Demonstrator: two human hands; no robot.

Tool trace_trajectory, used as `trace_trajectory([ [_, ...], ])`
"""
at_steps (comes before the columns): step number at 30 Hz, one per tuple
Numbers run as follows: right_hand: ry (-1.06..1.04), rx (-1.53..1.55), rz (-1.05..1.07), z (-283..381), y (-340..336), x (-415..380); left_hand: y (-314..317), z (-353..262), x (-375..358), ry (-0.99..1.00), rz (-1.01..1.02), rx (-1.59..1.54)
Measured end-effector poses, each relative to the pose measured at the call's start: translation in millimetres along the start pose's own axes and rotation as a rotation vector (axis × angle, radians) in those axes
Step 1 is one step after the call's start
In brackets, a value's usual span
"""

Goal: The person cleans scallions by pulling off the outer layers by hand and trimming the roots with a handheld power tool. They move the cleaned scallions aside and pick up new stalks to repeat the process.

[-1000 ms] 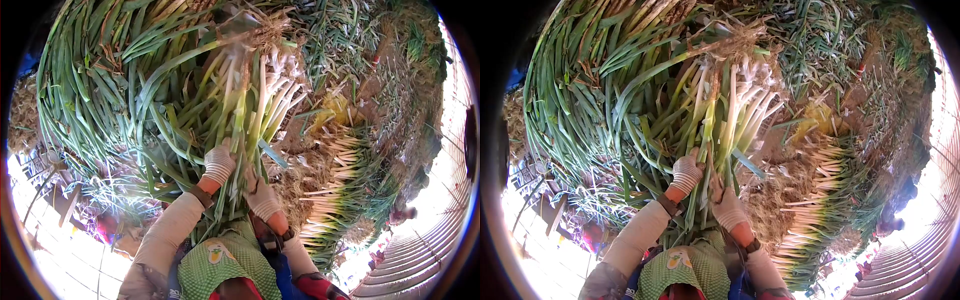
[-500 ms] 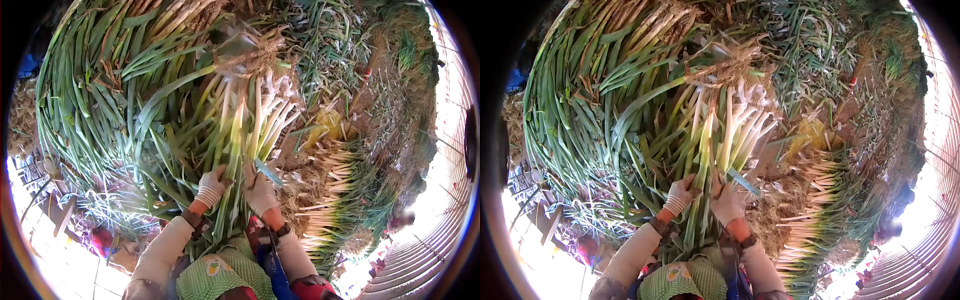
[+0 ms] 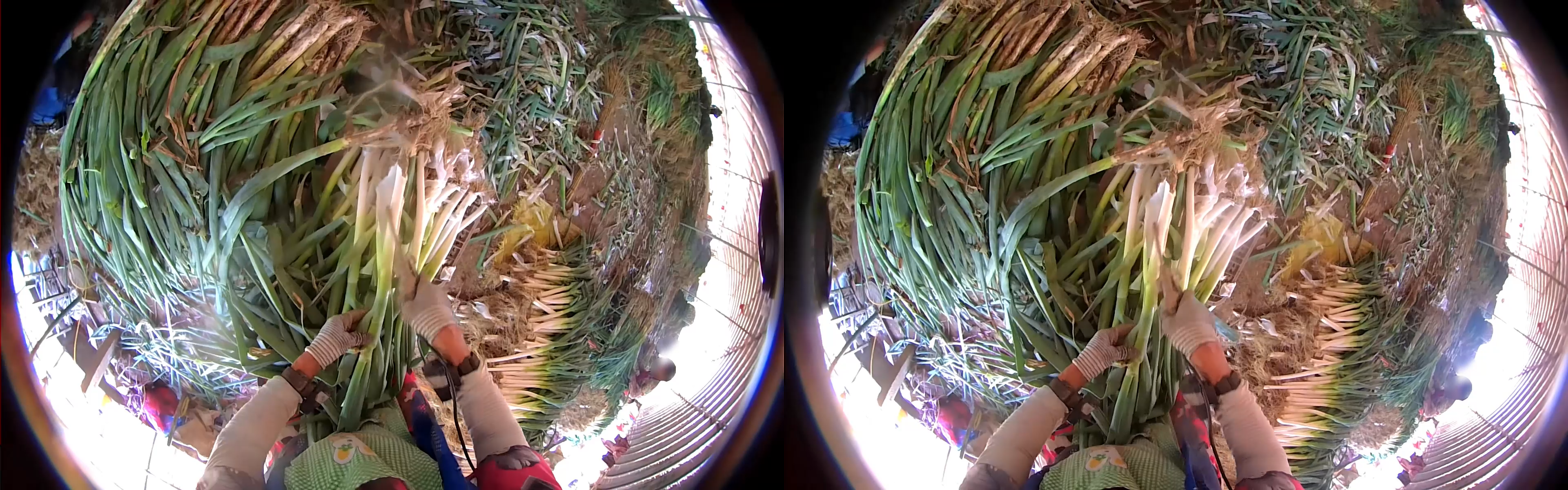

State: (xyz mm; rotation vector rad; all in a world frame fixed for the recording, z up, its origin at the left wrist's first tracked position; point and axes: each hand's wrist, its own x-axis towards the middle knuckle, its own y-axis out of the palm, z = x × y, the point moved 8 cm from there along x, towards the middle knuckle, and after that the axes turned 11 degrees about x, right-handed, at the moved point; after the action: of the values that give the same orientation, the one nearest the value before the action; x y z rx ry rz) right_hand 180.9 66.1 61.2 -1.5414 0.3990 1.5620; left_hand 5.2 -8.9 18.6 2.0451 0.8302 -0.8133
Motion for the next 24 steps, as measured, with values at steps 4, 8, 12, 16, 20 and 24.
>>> trace_trajectory([
  [4,-0.182,0.187,-0.305,1.0,-40.3,46.5,0.1,8.3,0.9,0.034,-0.160,0.252],
  [8,-0.065,0.040,-0.223,0.0,-33.1,34.3,25.0,-33.6,-14.1,-0.077,-0.363,0.883],
  [12,0.012,0.185,-0.258,-21.4,-45.7,24.8,59.9,-33.8,-16.8,-0.141,-0.252,0.971],
  [16,-0.130,0.277,-0.146,-19.1,-18.8,-5.9,54.7,-0.9,-12.0,-0.200,-0.243,0.937],
  [20,-0.101,0.291,-0.176,-63.1,-20.4,23.0,37.8,-0.2,-5.9,-0.190,-0.255,0.773],
  [24,-0.061,0.227,-0.093,-50.9,-22.4,25.9,31.1,-9.2,-1.4,-0.114,-0.213,0.946],
])
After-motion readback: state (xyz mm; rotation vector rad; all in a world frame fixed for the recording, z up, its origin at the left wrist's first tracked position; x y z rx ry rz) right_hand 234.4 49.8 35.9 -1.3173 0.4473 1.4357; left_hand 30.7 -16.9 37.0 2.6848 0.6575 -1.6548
